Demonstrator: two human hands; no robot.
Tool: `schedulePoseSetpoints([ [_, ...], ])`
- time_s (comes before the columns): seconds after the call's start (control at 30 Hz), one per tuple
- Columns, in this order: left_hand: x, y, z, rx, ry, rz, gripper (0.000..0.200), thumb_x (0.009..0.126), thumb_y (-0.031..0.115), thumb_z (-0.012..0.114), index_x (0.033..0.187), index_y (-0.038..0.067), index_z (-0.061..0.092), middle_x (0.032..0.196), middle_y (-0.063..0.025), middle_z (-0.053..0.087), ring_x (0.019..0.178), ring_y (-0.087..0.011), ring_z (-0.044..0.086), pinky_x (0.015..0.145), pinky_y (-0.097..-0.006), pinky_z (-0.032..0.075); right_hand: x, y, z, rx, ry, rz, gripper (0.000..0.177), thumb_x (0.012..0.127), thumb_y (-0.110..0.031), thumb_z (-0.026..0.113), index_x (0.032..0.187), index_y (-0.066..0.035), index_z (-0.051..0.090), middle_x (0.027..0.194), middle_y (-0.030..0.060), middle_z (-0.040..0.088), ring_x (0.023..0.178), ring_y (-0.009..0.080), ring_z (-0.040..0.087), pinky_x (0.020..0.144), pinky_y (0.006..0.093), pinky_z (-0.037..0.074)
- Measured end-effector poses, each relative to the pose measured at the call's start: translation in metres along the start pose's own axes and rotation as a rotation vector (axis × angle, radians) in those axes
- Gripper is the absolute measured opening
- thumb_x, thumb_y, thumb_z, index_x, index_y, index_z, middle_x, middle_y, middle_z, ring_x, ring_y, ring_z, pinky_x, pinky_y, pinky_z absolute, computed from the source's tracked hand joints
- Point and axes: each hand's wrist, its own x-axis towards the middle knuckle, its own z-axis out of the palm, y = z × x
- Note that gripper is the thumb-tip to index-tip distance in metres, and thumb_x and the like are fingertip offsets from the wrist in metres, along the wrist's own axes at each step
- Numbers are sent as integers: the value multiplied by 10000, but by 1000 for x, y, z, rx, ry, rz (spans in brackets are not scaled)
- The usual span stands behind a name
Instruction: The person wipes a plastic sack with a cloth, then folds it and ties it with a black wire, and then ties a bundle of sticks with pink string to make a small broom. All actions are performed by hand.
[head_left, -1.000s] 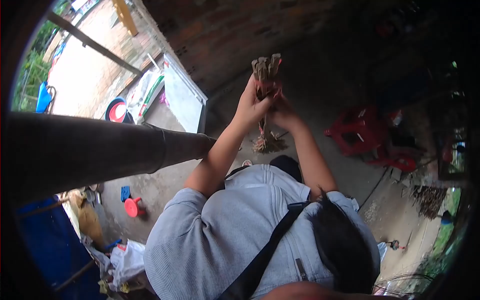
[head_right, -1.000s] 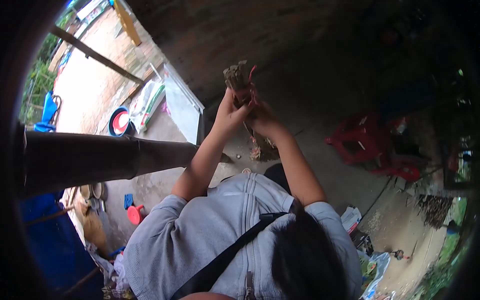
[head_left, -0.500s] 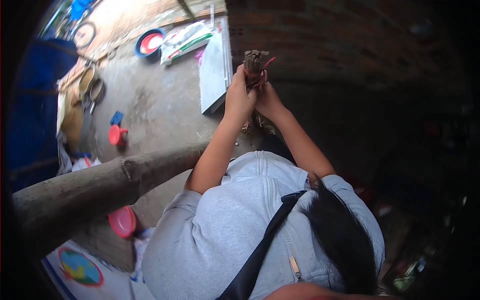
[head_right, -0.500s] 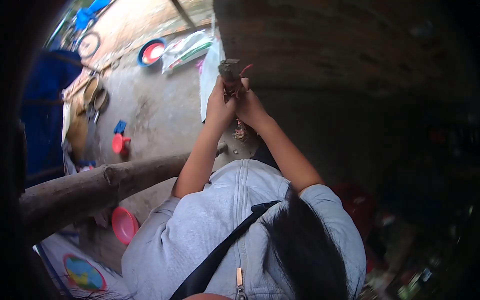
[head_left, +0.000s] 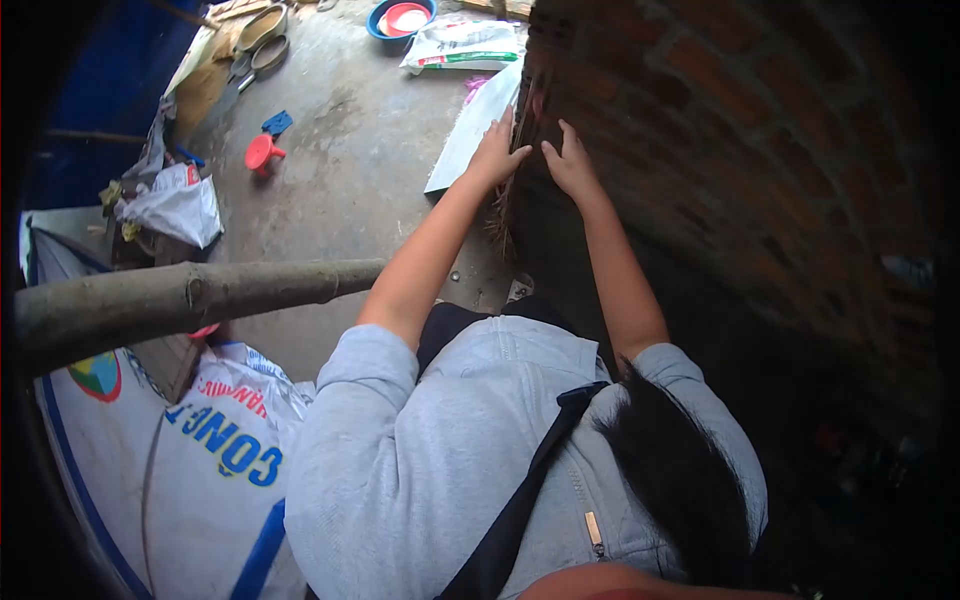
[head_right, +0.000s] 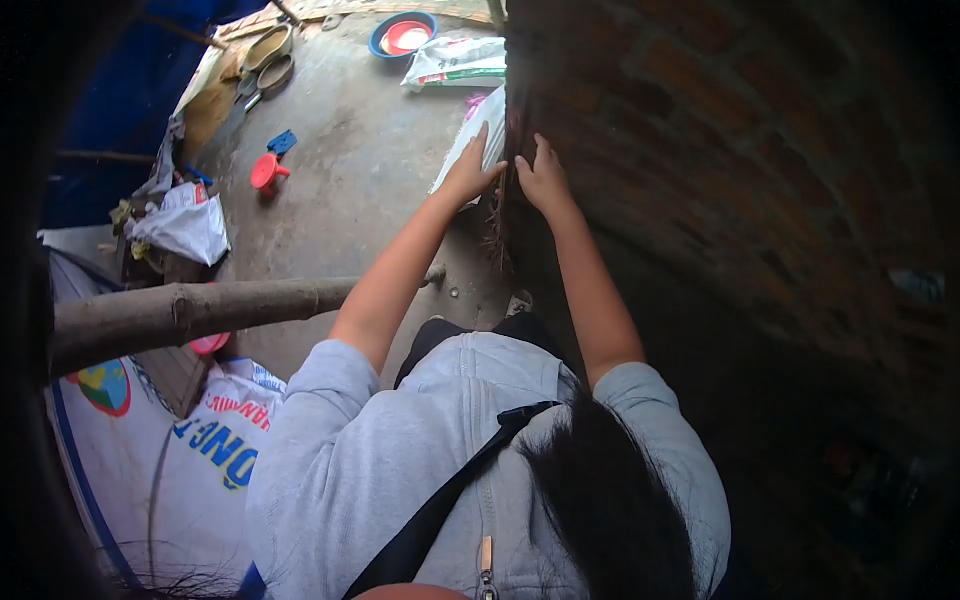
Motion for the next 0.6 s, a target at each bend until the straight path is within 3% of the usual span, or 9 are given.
schedulePoseSetpoints([
  [0.23,-98,45,-95,67,249,59,691,886,345,540,1435,76,218,1432,-281,248,1332,-440,228,1071,-431,261,0,-40,6,33,-144,-27,531,863,-258,554,1305,-6,399,1278,258,462,1176,389,462,980,406,377],
  [0.4,-159,66,-146,197,394,27,663,906,351,499,1434,63,221,1468,-237,198,1353,-419,190,1082,-434,239,-24,-139,34,295,-296,-526,478,855,-124,568,1291,1,414,1289,218,470,1220,351,439,1015,376,346],
  [0.5,-190,71,-161,213,483,-58,669,924,358,453,1437,30,177,1484,-222,162,1367,-398,162,1095,-423,215,-50,-191,51,408,-482,-739,561,813,-43,580,1333,-2,374,1352,221,413,1289,359,360,1051,369,312],
  [0.53,-199,72,-164,153,518,-65,686,928,366,437,1439,16,142,1487,-220,150,1370,-392,155,1099,-418,209,-57,-202,57,353,-574,-818,671,788,-36,571,1390,-2,277,1410,232,330,1317,364,312,1059,365,303],
  [0.6,-220,76,-175,90,549,-87,739,930,385,417,1442,0,50,1494,-223,117,1378,-374,141,1103,-398,203,-74,-227,64,379,-687,-851,717,779,-41,562,1408,2,219,1427,236,296,1321,367,303,1060,364,300],
])
